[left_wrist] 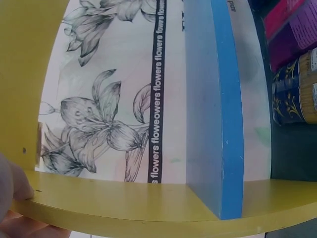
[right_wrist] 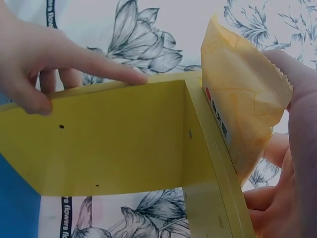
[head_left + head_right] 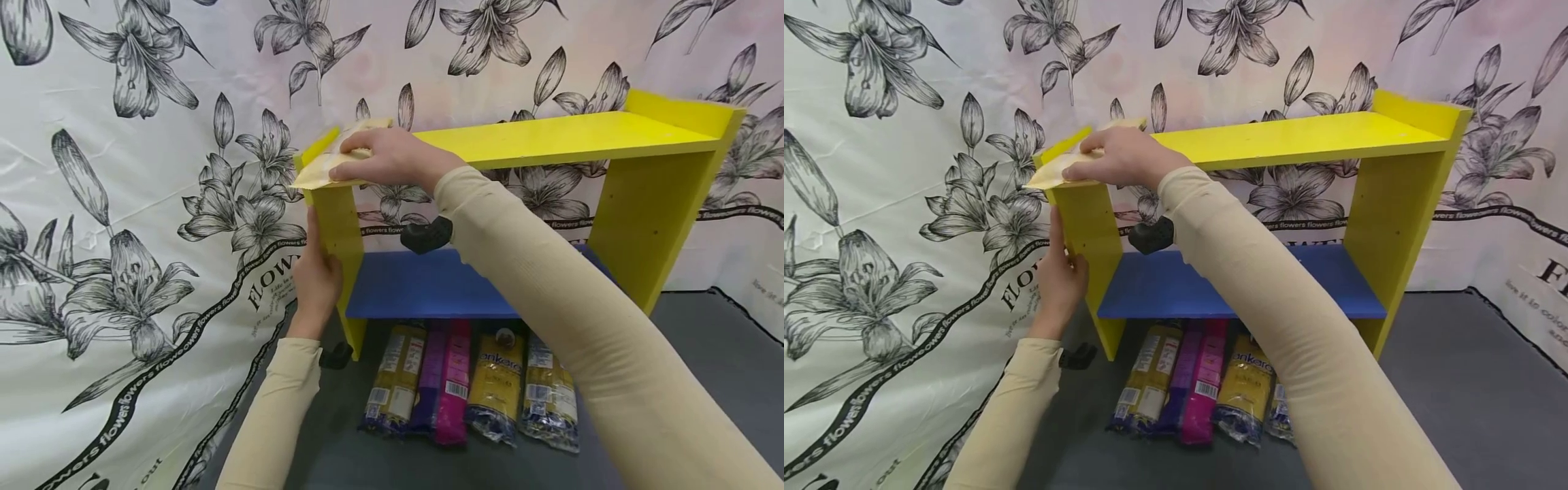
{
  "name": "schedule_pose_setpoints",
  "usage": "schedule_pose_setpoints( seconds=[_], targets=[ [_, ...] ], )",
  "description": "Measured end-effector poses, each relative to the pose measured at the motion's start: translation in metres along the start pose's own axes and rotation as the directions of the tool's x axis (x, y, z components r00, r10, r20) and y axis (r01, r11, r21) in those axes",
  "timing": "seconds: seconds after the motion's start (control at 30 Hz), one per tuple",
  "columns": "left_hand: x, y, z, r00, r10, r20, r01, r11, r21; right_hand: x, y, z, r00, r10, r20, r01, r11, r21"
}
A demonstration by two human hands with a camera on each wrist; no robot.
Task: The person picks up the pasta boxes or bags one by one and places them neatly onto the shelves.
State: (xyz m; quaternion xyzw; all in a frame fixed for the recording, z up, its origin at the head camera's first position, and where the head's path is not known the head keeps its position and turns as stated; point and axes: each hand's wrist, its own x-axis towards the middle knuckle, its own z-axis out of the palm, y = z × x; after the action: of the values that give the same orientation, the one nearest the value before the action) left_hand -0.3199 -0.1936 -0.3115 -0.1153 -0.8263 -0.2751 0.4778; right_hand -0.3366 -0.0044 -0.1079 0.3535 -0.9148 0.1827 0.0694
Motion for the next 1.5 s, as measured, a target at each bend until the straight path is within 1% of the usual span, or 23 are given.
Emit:
schedule_pose_setpoints(
  seconds=[0.07,0.2,0.37,0.5,0.57,0.63,0.77,0.83,0.9,1.0,1.07,1.17,1.23,1.33,1.4,1.5],
  targets=[
    [0.0,0.002,0.002,1.0,-0.013,0.011,0.013,1.0,-0.005,0.001,0.0,0.0,1.0,-0.002,-0.001,0.002,1.0,-0.01],
    [-0.001,0.005,0.004,0.999,-0.032,0.033,0.033,0.999,-0.025,0.001,-0.002,0.002,1.0,0.021,0.006,-0.021,0.999,-0.032],
    [-0.001,0.008,0.007,0.999,-0.023,0.032,0.025,0.999,-0.043,0.002,-0.002,0.001,1.0,0.016,-0.001,-0.016,0.997,-0.082],
    [-0.001,0.008,0.009,0.999,-0.023,0.032,0.024,0.999,-0.048,0.0,-0.001,0.0,1.0,0.02,-0.001,-0.02,0.997,-0.077],
    [-0.002,0.008,0.01,0.999,-0.026,0.038,0.028,0.998,-0.051,-0.001,0.001,0.001,1.0,0.027,-0.012,-0.028,0.998,-0.051],
    [-0.005,0.007,0.011,0.999,-0.026,0.038,0.028,0.998,-0.055,-0.005,0.004,0.003,0.999,0.029,-0.037,-0.029,1.0,-0.004],
    [-0.013,0.004,0.011,1.0,-0.014,0.022,0.016,0.998,-0.058,-0.019,0.01,0.004,0.995,0.036,-0.092,-0.027,0.994,0.102],
    [-0.015,0.002,0.011,1.0,-0.008,0.011,0.008,0.999,-0.052,-0.031,0.016,0.001,0.993,0.036,-0.11,-0.021,0.991,0.134],
    [-0.016,0.002,0.01,1.0,-0.005,0.008,0.006,0.999,-0.047,-0.047,0.024,-0.005,0.993,0.043,-0.112,-0.022,0.983,0.18],
    [-0.017,0.001,0.009,1.0,-0.007,0.02,0.007,0.999,-0.047,-0.08,0.038,-0.016,0.991,0.06,-0.118,-0.028,0.966,0.255],
    [-0.017,0.0,0.007,1.0,-0.007,0.026,0.008,0.999,-0.051,-0.106,0.049,-0.022,0.986,0.073,-0.15,-0.027,0.958,0.287],
    [-0.015,-0.001,0.003,1.0,-0.001,0.016,0.001,0.999,-0.047,-0.143,0.067,-0.027,0.974,0.087,-0.209,-0.03,0.965,0.262],
    [-0.012,-0.001,0.0,1.0,0.006,0.001,-0.006,0.999,-0.041,-0.165,0.081,-0.027,0.968,0.087,-0.236,-0.038,0.978,0.207],
    [-0.007,-0.001,-0.002,1.0,0.018,-0.01,-0.019,0.999,-0.032,-0.195,0.105,-0.023,0.97,0.103,-0.221,-0.073,0.988,0.139],
    [-0.005,-0.001,-0.003,1.0,0.016,-0.003,-0.016,0.999,-0.033,-0.211,0.121,-0.018,0.971,0.114,-0.209,-0.091,0.989,0.119],
    [-0.004,-0.001,-0.003,1.0,0.009,0.01,-0.009,0.999,-0.035,-0.232,0.14,-0.007,0.973,0.148,-0.178,-0.127,0.984,0.124]
  ],
)
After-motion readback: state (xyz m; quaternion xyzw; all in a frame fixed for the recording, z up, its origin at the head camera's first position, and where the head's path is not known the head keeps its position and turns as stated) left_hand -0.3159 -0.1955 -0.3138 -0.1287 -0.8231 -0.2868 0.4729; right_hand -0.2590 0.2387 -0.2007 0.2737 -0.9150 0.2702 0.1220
